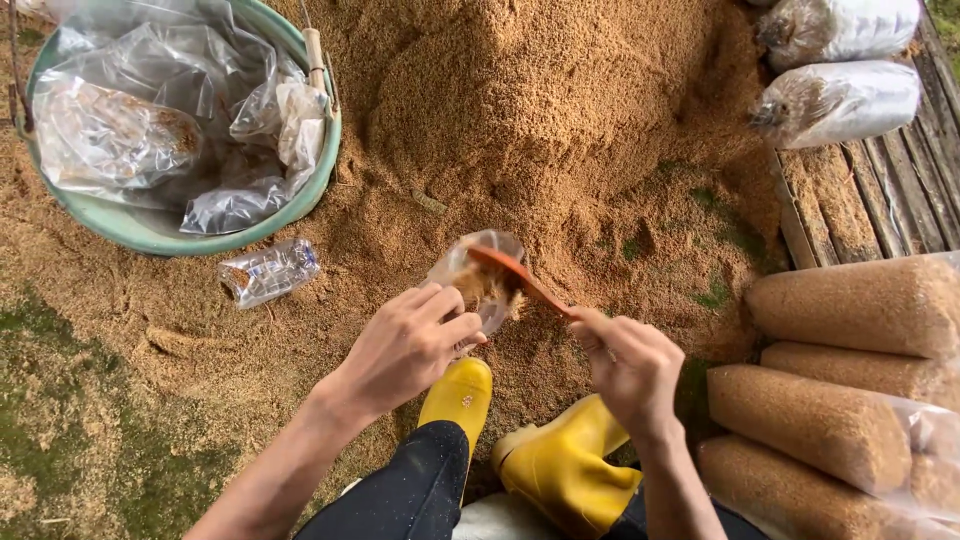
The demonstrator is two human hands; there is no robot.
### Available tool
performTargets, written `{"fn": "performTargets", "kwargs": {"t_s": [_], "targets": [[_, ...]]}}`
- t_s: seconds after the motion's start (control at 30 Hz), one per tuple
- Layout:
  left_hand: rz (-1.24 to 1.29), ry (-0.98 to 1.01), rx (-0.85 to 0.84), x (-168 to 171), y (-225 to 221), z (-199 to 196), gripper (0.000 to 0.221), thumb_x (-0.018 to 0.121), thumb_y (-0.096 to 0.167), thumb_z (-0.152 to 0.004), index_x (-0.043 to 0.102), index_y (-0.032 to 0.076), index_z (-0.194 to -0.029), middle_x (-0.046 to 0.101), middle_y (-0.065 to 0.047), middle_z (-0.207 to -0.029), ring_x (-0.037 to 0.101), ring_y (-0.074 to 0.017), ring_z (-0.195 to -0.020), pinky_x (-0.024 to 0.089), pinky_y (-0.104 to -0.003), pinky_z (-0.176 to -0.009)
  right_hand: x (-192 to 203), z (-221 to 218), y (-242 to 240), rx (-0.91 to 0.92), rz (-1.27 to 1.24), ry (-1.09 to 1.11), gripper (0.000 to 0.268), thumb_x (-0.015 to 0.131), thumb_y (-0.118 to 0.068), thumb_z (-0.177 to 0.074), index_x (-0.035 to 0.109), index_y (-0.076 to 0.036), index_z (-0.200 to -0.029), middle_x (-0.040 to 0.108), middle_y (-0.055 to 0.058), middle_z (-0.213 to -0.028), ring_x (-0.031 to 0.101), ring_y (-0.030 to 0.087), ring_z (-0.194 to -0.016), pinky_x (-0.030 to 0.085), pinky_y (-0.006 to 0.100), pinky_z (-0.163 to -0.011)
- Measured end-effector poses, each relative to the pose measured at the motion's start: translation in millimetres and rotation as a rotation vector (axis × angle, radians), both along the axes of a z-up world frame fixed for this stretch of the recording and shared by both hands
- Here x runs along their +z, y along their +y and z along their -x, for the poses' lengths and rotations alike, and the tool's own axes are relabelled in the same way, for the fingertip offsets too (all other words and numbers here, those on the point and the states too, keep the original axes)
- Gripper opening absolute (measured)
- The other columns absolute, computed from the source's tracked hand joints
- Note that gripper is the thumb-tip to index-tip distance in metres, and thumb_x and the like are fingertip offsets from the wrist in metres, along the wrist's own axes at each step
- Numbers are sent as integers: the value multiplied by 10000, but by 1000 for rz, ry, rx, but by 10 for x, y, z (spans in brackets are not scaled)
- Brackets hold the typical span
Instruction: Scooping grain from a pile into a plastic bag using a hand scoop
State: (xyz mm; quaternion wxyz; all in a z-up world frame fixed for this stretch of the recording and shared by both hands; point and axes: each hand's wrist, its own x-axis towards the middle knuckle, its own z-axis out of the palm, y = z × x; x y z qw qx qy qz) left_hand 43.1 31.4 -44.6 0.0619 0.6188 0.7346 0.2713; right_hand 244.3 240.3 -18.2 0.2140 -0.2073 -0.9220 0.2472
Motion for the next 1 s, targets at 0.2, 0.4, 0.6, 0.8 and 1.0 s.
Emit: {"fn": "performTargets", "kwargs": {"t_s": [0.2,0.4,0.6,0.8,1.0], "targets": [[-50,-132,-50,294,-161,165,118,664,91,-899,732,174,-948,579,-24,-775,572,-163,-706,508,-296,-727,251,-267,632,-326,445,-115,113,716,-94,-979,782,-11,-1020,687,138,-727,554,162,-773,531,395,-716],[-155,-263,-96,522,-198,172,146,644,217,-949,720,169,-835,526,-5,-704,547,-166,-666,499,-316,-745,-588,-935,1244,-475,666,-453,228,758,-217,-900,798,-6,-978,608,105,-631,475,182,-675,393,334,-615],[-108,-132,-96,333,-61,79,195,622,224,-969,686,145,-803,515,1,-695,553,-164,-673,488,-318,-761,-925,-189,519,-490,986,-339,320,662,-181,-991,700,99,-1141,616,103,-692,429,141,-599,336,254,-556],[-65,-112,-15,274,-69,93,209,581,268,-999,711,160,-876,506,-1,-709,539,-153,-688,488,-311,-761,-825,-273,749,-401,872,-220,236,665,-144,-993,722,69,-1077,578,84,-628,382,110,-556,312,240,-509],[-66,-91,-45,155,-27,-13,128,617,210,-969,736,190,-927,511,6,-722,530,-152,-706,486,-323,-768,-247,-297,825,-344,685,-150,180,746,-162,-956,776,14,-974,583,87,-556,406,109,-533,328,246,-471]]}}
